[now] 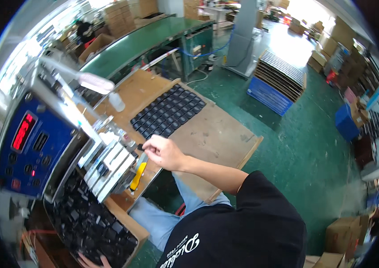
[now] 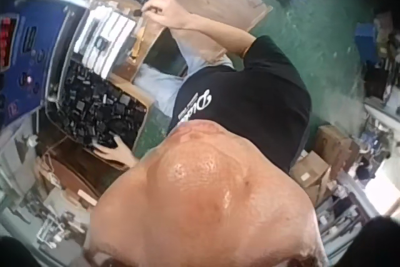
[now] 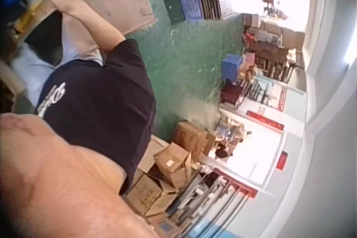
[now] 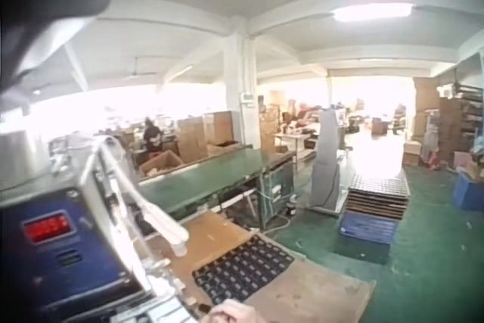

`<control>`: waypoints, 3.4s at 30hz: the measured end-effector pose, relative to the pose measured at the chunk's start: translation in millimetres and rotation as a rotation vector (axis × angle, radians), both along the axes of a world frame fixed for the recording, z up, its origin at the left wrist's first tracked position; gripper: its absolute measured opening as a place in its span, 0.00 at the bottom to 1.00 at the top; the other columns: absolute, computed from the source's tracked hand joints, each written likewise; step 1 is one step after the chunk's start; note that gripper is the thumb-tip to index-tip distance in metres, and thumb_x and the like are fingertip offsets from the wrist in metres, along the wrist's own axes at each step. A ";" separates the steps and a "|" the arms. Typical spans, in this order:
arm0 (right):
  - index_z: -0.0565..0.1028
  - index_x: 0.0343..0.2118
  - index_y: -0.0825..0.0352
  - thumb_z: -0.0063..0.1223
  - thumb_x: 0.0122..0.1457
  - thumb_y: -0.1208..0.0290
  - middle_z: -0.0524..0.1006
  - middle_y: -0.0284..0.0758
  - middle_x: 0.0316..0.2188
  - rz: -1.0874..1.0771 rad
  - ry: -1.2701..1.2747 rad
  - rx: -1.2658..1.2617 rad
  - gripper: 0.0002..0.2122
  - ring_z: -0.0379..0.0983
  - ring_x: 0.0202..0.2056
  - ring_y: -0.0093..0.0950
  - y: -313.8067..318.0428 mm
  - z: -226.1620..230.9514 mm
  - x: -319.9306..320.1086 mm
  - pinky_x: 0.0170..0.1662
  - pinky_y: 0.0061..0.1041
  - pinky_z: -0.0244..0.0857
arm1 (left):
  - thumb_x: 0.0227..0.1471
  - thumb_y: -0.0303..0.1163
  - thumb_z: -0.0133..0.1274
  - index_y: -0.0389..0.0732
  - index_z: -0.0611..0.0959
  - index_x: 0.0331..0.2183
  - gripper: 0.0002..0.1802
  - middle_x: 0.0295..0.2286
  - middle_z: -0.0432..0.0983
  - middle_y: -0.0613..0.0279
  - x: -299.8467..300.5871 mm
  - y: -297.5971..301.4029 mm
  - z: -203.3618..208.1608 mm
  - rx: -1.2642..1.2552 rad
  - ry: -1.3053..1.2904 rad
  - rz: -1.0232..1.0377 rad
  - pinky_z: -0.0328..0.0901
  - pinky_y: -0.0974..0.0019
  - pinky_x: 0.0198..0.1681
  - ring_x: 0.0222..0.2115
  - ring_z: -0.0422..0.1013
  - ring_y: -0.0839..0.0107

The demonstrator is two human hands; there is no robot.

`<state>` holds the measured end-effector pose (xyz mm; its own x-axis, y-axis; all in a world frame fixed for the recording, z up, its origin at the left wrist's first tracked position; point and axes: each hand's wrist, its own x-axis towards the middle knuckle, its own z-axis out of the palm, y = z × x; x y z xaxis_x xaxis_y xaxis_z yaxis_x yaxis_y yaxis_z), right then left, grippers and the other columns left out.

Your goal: The person stamps small plastic parts by taking them from a box, placing them onto the fixture of a stamping machine, and arranging the stamped parts onto a tray by hand.

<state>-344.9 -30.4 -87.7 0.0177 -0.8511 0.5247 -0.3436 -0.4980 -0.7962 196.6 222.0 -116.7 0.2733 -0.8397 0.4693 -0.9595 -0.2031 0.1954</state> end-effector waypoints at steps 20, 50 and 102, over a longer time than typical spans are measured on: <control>0.80 0.51 0.71 0.58 0.69 0.81 0.78 0.34 0.38 0.295 -0.095 -0.054 0.10 0.71 0.34 0.19 -17.9 46.4 73.9 0.38 0.17 0.68 | 0.53 0.43 0.68 0.40 0.90 0.49 0.24 0.51 0.82 0.59 -42.5 -184.6 65.6 0.025 0.119 -0.380 0.70 0.59 0.59 0.52 0.76 0.56; 0.80 0.56 0.71 0.68 0.60 0.71 0.71 0.28 0.28 -0.236 0.237 0.570 0.22 0.66 0.29 0.23 5.4 -99.5 -124.2 0.38 0.21 0.68 | 0.65 0.26 0.56 0.26 0.84 0.54 0.19 0.54 0.81 0.49 -42.1 -191.3 107.6 -0.411 1.875 -0.484 0.70 0.63 0.55 0.51 0.76 0.60; 0.83 0.48 0.73 0.59 0.68 0.67 0.79 0.34 0.30 -0.234 0.456 0.425 0.14 0.72 0.31 0.26 -18.0 -107.7 -103.5 0.40 0.24 0.70 | 0.55 0.23 0.57 0.41 0.90 0.44 0.15 0.52 0.85 0.63 -125.2 -170.6 119.2 -0.278 0.150 -0.639 0.72 0.58 0.56 0.50 0.79 0.61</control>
<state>-448.3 -48.4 -195.4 -0.0525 -0.9906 0.1261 -0.7532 -0.0436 -0.6563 71.4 51.3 2.5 -0.1541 -0.7119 0.6852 -0.8330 0.4666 0.2974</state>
